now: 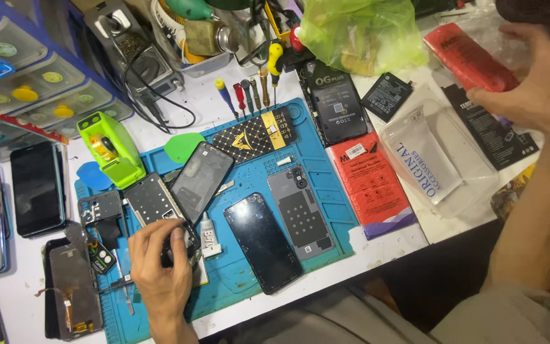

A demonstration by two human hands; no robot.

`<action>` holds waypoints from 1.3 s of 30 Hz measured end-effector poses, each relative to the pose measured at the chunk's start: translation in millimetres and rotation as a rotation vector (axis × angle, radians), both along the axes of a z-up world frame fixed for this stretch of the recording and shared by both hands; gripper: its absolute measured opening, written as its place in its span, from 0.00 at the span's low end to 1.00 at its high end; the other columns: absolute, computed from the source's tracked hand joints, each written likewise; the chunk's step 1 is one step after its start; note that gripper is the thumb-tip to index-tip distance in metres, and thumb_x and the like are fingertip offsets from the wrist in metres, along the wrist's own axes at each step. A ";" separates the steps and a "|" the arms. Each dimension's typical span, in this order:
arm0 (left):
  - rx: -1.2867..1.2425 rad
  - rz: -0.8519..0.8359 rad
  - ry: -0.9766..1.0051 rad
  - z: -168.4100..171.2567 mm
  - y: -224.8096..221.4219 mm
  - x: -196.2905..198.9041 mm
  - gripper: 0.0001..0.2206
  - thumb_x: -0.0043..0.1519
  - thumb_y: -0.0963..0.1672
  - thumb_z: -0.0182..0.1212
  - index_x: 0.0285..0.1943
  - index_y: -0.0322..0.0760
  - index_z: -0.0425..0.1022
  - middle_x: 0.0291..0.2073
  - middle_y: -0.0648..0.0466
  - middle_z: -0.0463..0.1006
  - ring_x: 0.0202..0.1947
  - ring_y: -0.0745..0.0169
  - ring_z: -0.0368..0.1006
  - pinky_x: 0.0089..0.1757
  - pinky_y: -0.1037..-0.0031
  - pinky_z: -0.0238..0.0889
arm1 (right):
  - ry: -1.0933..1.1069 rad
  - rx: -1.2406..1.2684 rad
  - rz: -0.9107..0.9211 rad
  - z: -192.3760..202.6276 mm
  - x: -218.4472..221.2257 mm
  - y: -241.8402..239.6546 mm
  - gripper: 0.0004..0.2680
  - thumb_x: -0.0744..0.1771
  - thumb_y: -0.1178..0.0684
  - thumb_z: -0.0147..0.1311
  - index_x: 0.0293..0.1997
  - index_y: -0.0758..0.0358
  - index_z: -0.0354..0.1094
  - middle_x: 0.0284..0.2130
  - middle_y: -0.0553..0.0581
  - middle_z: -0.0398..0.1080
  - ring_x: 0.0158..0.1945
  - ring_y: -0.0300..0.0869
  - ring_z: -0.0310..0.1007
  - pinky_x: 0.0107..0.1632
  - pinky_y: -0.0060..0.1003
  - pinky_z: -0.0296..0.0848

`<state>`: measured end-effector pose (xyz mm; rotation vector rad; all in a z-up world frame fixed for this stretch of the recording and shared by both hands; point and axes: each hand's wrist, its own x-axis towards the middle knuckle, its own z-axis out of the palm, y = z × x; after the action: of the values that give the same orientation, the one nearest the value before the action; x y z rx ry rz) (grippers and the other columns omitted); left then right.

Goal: The person disassembles a smartphone, removes the battery and internal components, and then reassembles the device. They handle the phone casing, battery, and circuit board, using tools like a screwdriver and tweezers to manipulate the parts.

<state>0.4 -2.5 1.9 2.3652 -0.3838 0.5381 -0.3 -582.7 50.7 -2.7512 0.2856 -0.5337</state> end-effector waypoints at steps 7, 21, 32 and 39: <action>-0.054 0.010 -0.033 9.5 -5.8 0.8 0.06 0.70 0.37 0.58 0.50 0.31 0.81 0.46 0.47 0.79 0.50 0.49 0.72 0.52 0.63 0.67 | -0.108 0.410 0.287 40.3 -26.2 102.0 0.35 0.58 0.72 0.63 0.74 0.77 0.47 0.74 0.76 0.56 0.64 0.59 0.64 0.63 0.46 0.67; -0.211 -0.412 -0.103 104.9 -61.3 -31.9 0.07 0.68 0.39 0.60 0.53 0.35 0.78 0.42 0.47 0.76 0.42 0.49 0.75 0.43 0.62 0.64 | -0.096 0.356 0.924 -22.8 -19.2 250.0 0.40 0.56 0.54 0.73 0.75 0.71 0.48 0.67 0.73 0.60 0.72 0.62 0.63 0.73 0.54 0.65; -0.331 -0.257 0.360 75.3 -43.2 -20.2 0.05 0.60 0.41 0.65 0.40 0.36 0.84 0.45 0.53 0.78 0.49 0.57 0.71 0.49 0.67 0.65 | -0.145 -0.062 1.016 -32.3 -2.8 291.2 0.35 0.61 0.44 0.66 0.74 0.73 0.53 0.60 0.71 0.63 0.62 0.60 0.66 0.64 0.55 0.71; -0.476 -0.192 0.222 74.1 -31.4 -11.1 0.05 0.59 0.39 0.68 0.29 0.33 0.82 0.40 0.44 0.82 0.44 0.42 0.78 0.46 0.56 0.73 | -0.111 0.093 0.850 -50.9 -0.6 303.7 0.40 0.52 0.41 0.79 0.71 0.62 0.65 0.46 0.59 0.74 0.47 0.52 0.74 0.55 0.51 0.75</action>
<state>-10.7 -33.9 76.0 1.8801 -0.3336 0.2389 -0.9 -279.0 -0.2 -2.4211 -0.8244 -0.4061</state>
